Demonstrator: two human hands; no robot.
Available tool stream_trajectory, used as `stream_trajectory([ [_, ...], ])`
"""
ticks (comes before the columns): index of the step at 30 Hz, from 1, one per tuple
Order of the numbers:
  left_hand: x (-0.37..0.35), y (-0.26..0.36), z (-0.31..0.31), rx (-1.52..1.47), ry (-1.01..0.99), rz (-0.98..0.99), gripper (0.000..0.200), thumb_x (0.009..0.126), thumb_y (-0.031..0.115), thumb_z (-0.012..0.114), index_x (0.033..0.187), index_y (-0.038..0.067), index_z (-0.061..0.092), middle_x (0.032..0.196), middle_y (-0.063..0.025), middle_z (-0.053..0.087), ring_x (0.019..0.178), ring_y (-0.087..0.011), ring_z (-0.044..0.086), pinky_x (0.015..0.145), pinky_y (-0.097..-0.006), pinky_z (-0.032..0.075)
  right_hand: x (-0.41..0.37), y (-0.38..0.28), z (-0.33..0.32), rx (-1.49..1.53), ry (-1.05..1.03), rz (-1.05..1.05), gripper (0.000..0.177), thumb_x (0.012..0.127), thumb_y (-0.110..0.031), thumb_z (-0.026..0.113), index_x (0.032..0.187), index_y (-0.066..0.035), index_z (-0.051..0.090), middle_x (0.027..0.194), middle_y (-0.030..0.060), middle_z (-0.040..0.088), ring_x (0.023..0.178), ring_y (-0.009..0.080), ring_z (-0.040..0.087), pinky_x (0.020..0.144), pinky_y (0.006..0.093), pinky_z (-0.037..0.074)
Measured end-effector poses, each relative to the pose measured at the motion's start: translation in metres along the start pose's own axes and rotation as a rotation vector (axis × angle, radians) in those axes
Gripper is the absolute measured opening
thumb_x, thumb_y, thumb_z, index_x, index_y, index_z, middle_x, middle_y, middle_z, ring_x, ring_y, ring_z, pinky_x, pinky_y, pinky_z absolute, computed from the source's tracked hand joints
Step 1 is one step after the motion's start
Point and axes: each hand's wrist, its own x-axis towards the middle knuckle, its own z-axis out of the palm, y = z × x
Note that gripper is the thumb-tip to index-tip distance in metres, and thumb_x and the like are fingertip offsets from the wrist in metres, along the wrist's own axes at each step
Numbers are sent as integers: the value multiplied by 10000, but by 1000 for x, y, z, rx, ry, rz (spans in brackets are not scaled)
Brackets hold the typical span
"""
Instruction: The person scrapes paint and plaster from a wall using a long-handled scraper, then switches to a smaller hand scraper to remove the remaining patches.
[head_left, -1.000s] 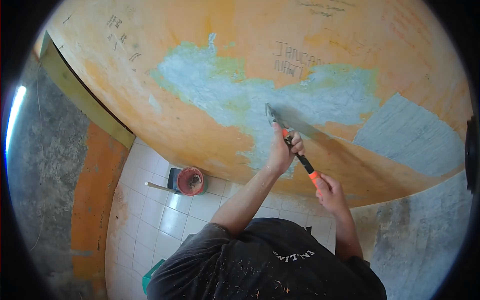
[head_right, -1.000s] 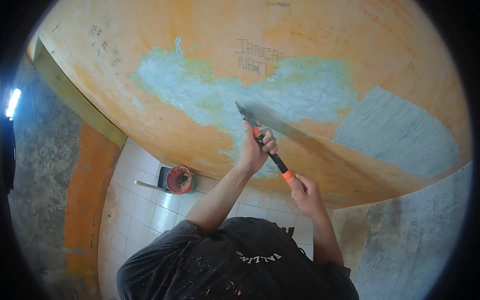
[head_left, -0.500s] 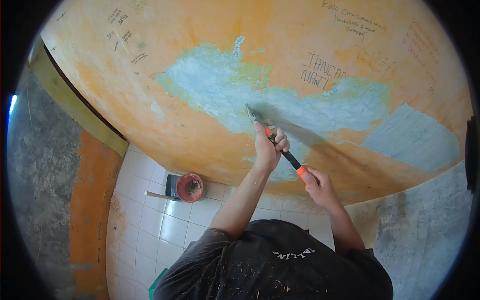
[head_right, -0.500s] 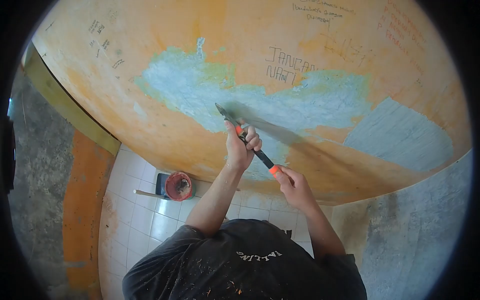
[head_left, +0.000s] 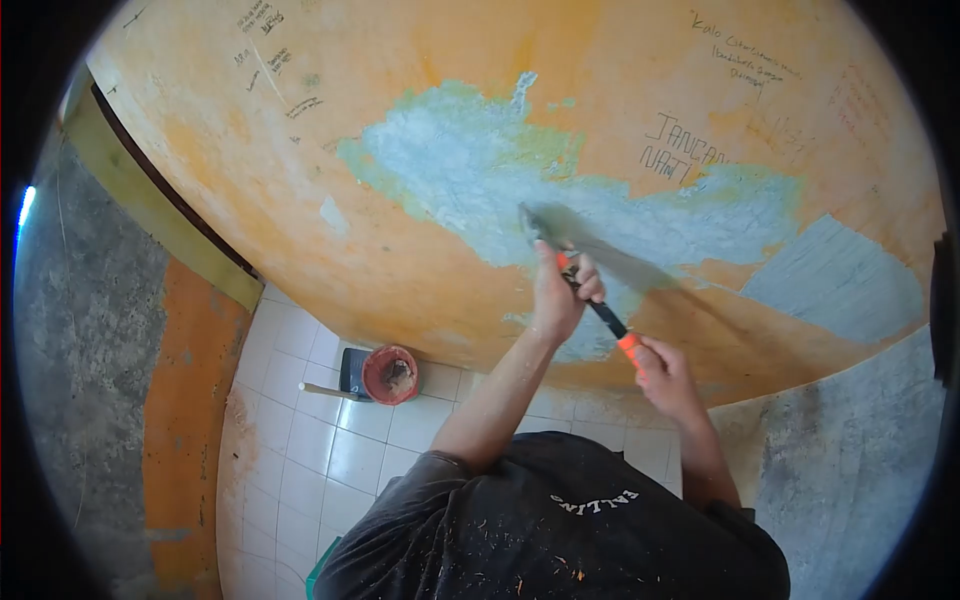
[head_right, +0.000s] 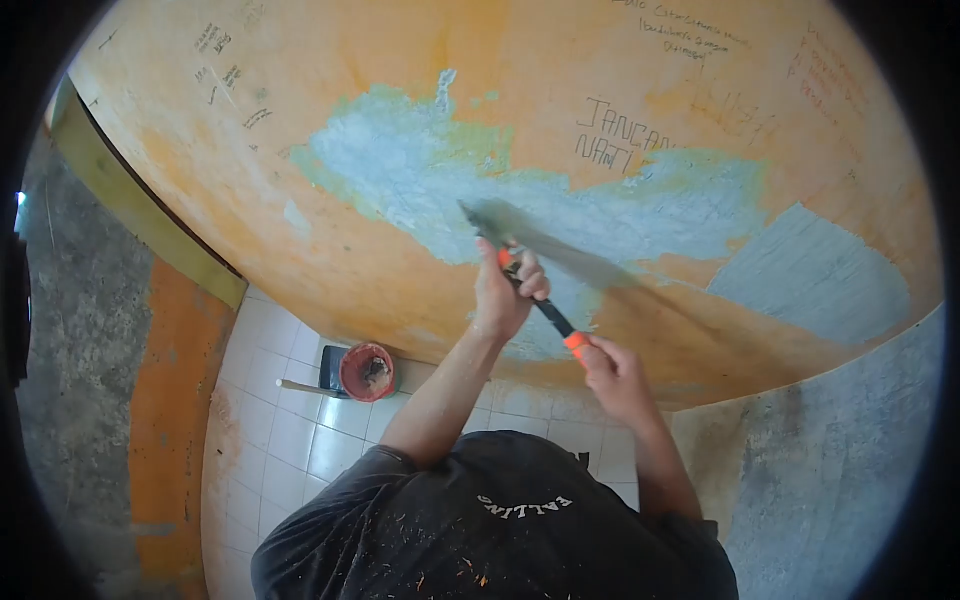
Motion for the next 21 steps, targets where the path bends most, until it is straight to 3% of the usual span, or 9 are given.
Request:
stream_trajectory([
  [2, -2, -5, 11, -38, 51, -81, 508, 987, 659, 260, 1052, 197, 463, 648, 12, 349, 533, -126, 330, 568, -317, 337, -3, -6, -4, 5, -38, 54, 355, 1001, -254, 561, 1228, 10, 629, 690, -65, 453, 556, 24, 392, 496, 208, 318],
  [7, 0, 43, -24, 71, 23, 20, 537, 980, 681, 225, 989, 183, 426, 624, 23, 335, 509, -111, 330, 547, -304, 365, 16, -5, 46, 27, -60, -4, 352, 996, -250, 571, 1224, 11, 629, 689, -65, 448, 546, 21, 378, 492, 208, 309],
  [14, -2, 47, -13, 31, 53, -15, 540, 976, 687, 237, 950, 180, 419, 649, 7, 353, 517, -129, 345, 557, -324, 377, 17, -22, 44, -59, -37, 8, 358, 998, -265, 567, 1212, 15, 633, 676, -61, 461, 555, 30, 391, 497, 222, 318],
  [17, 2, 80, -45, -16, 39, 61, 518, 977, 678, 264, 947, 189, 433, 674, 10, 351, 525, -127, 334, 568, -315, 342, 33, -26, 76, -217, -46, -137, 394, 995, -328, 572, 1181, 11, 647, 652, -42, 487, 554, 48, 408, 498, 254, 328],
  [21, -3, 91, -44, 61, 68, 32, 527, 976, 680, 269, 936, 182, 436, 682, 8, 356, 534, -126, 336, 573, -317, 347, 28, -24, 91, -195, 4, -34, 381, 997, -327, 574, 1159, 9, 653, 629, -59, 445, 539, 42, 387, 491, 251, 316],
])
